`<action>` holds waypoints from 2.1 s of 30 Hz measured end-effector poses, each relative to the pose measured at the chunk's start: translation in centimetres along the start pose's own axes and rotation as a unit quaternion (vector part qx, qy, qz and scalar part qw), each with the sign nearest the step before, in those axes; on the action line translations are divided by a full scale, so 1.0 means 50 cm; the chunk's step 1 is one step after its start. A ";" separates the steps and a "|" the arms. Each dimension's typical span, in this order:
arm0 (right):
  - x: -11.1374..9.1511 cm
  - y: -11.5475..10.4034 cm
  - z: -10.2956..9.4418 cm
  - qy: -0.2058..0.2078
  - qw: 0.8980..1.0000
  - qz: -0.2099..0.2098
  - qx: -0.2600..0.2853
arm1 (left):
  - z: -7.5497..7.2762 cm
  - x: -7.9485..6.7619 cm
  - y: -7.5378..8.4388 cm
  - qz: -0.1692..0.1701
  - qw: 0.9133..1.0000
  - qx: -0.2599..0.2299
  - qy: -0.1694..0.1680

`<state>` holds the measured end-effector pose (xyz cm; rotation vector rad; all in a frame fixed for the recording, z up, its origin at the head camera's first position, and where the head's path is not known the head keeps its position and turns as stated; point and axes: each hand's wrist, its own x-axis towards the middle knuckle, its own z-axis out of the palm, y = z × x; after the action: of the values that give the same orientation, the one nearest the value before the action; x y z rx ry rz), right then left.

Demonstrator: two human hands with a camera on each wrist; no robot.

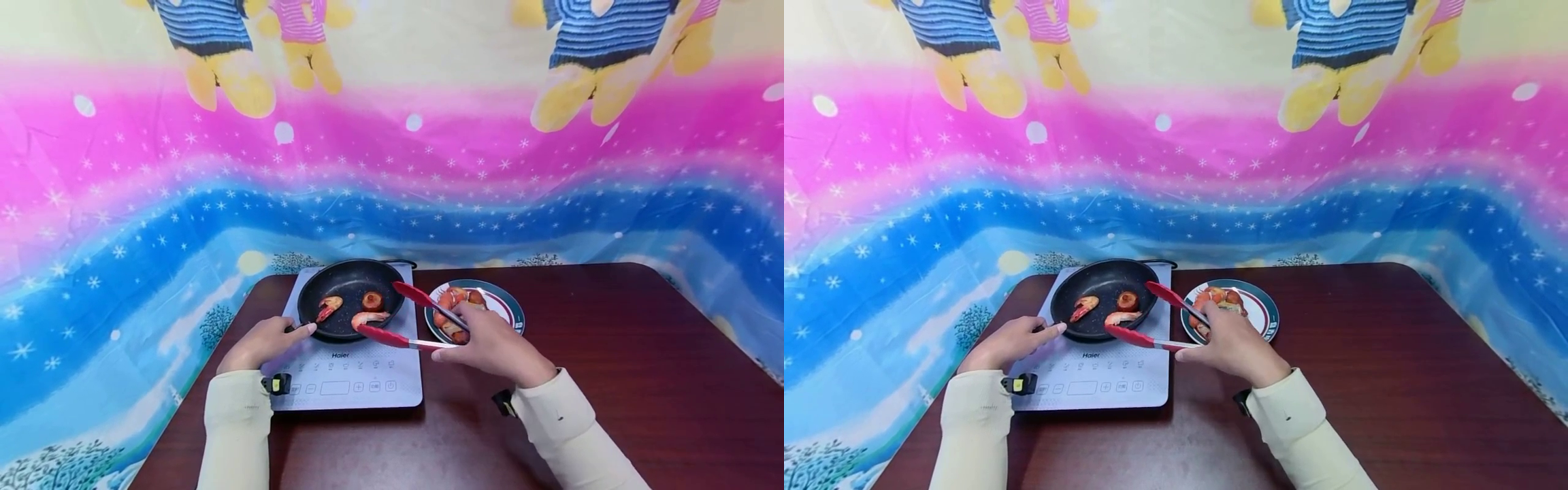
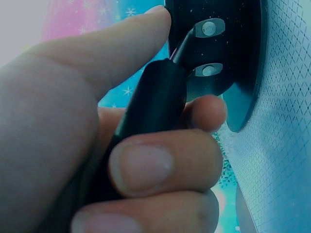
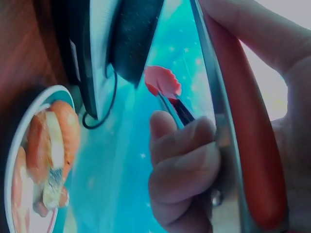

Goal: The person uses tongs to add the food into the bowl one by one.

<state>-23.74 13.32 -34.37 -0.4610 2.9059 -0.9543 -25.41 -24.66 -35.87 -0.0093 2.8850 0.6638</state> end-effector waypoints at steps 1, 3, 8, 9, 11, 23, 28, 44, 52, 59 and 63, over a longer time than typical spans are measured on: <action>-0.002 0.003 -0.008 0.003 1.000 -0.001 -0.005 | 0.000 0.000 0.000 0.000 1.000 -0.001 0.000; -0.006 0.011 -0.028 0.006 1.000 0.004 -0.014 | 0.000 0.001 0.002 0.002 1.000 -0.003 0.001; -0.022 0.047 -0.091 0.024 0.998 0.016 -0.048 | -0.003 -0.001 0.006 0.002 1.000 0.003 0.002; -0.027 0.056 -0.104 0.026 0.998 0.018 -0.054 | -0.003 -0.001 0.006 0.001 1.000 0.005 0.001; -0.037 0.075 -0.127 0.027 0.997 0.024 -0.072 | -0.004 -0.002 0.005 0.001 1.000 0.010 0.000; -0.078 0.137 -0.180 -0.063 0.992 0.098 -0.045 | -0.003 -0.004 0.001 0.000 1.000 0.006 -0.002; -0.074 0.135 -0.165 -0.072 0.992 0.089 -0.054 | 0.001 -0.005 0.001 0.000 1.000 0.007 -0.003; -0.034 0.113 -0.114 -0.069 0.992 0.048 -0.091 | 0.002 -0.003 0.000 -0.001 1.000 0.008 0.001; -0.031 0.119 -0.119 -0.052 0.989 0.049 -0.133 | 0.002 -0.003 0.002 -0.001 1.000 0.009 0.001; -0.025 0.130 -0.119 -0.038 0.987 0.058 -0.146 | 0.001 -0.004 0.002 -0.005 1.000 0.010 0.000; -0.022 0.134 -0.116 -0.035 0.987 0.070 -0.142 | 0.002 -0.002 0.000 -0.002 1.000 0.007 0.001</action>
<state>-25.26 22.08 -33.67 -0.2907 2.9722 -0.4988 -25.28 -24.61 -35.93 -0.0127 2.8907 0.6435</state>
